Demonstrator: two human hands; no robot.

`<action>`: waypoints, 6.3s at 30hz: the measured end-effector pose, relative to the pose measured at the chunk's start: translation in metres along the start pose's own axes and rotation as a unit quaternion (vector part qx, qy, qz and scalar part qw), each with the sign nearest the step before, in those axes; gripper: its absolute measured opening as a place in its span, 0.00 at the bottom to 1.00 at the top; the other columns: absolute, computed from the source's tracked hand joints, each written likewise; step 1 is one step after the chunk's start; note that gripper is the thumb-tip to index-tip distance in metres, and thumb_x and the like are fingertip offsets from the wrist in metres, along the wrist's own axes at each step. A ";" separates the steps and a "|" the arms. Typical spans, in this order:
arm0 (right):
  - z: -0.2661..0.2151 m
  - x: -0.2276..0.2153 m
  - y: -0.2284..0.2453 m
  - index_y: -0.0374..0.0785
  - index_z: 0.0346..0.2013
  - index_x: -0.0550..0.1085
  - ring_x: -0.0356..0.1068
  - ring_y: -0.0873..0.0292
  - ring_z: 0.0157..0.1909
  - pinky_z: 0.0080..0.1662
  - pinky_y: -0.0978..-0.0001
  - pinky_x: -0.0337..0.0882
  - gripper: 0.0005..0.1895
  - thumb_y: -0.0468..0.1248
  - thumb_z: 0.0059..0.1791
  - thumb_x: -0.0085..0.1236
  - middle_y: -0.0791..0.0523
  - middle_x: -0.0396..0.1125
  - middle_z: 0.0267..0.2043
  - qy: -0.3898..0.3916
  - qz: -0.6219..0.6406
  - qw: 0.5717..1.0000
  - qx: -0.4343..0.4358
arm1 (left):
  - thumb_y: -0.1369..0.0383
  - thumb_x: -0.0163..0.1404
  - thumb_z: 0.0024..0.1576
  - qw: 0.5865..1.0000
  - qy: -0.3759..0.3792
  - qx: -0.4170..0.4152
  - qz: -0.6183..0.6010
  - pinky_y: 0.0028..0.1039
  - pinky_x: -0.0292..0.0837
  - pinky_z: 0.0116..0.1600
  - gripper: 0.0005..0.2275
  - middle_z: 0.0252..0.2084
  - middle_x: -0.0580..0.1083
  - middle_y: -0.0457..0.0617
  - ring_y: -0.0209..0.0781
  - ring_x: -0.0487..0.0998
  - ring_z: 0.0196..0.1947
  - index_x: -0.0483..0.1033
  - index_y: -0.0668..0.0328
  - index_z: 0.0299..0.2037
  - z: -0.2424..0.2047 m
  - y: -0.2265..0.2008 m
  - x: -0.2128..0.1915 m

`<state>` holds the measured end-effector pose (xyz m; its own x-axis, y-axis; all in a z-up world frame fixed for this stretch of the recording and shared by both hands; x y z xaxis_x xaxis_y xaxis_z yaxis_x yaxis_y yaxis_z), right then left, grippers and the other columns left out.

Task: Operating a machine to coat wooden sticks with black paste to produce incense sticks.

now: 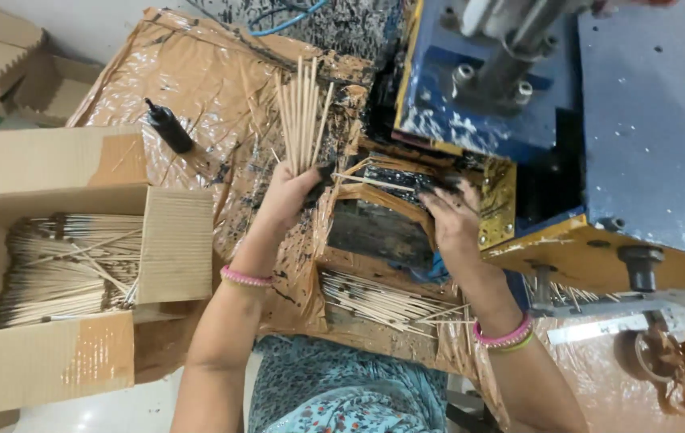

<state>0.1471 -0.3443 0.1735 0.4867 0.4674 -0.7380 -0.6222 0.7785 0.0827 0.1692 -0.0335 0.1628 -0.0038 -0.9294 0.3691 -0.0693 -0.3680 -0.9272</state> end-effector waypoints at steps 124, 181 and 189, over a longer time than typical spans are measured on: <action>-0.121 -0.101 0.056 0.30 0.55 0.72 0.75 0.57 0.42 0.46 0.69 0.73 0.22 0.31 0.46 0.60 0.51 0.74 0.45 -0.044 0.189 0.927 0.322 | 0.79 0.52 0.56 0.921 -0.098 0.269 0.263 0.28 0.67 0.29 0.05 0.28 0.72 0.50 0.39 0.73 0.24 0.73 0.67 0.28 -0.149 0.105 -0.007; -0.005 -0.029 0.018 0.34 0.46 0.76 0.73 0.55 0.53 0.58 0.61 0.69 0.12 0.24 0.48 0.57 0.49 0.73 0.47 0.002 0.292 0.953 0.075 | 0.69 0.48 0.64 0.981 0.078 0.119 0.134 0.21 0.61 0.26 0.11 0.22 0.72 0.37 0.24 0.68 0.22 0.80 0.63 0.30 -0.024 0.006 -0.026; -0.017 -0.019 0.008 0.29 0.53 0.76 0.69 0.40 0.52 0.58 0.51 0.66 0.21 0.25 0.47 0.44 0.41 0.72 0.47 0.012 0.084 0.994 0.066 | 0.70 0.52 0.63 0.994 0.093 0.014 -0.057 0.21 0.60 0.26 0.11 0.23 0.72 0.37 0.24 0.66 0.20 0.77 0.63 0.27 0.039 0.049 0.002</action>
<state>0.1224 -0.3538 0.1763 0.3660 0.5870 -0.7221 -0.6075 0.7385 0.2924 0.2044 -0.0550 0.1154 -0.1820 -0.8609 0.4751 -0.0531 -0.4739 -0.8790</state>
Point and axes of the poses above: each hand's wrist, its own z-axis towards the middle knuckle, its own x-axis out of the palm, y = z × x, the point moved 1 cm from there along z, towards the middle knuckle
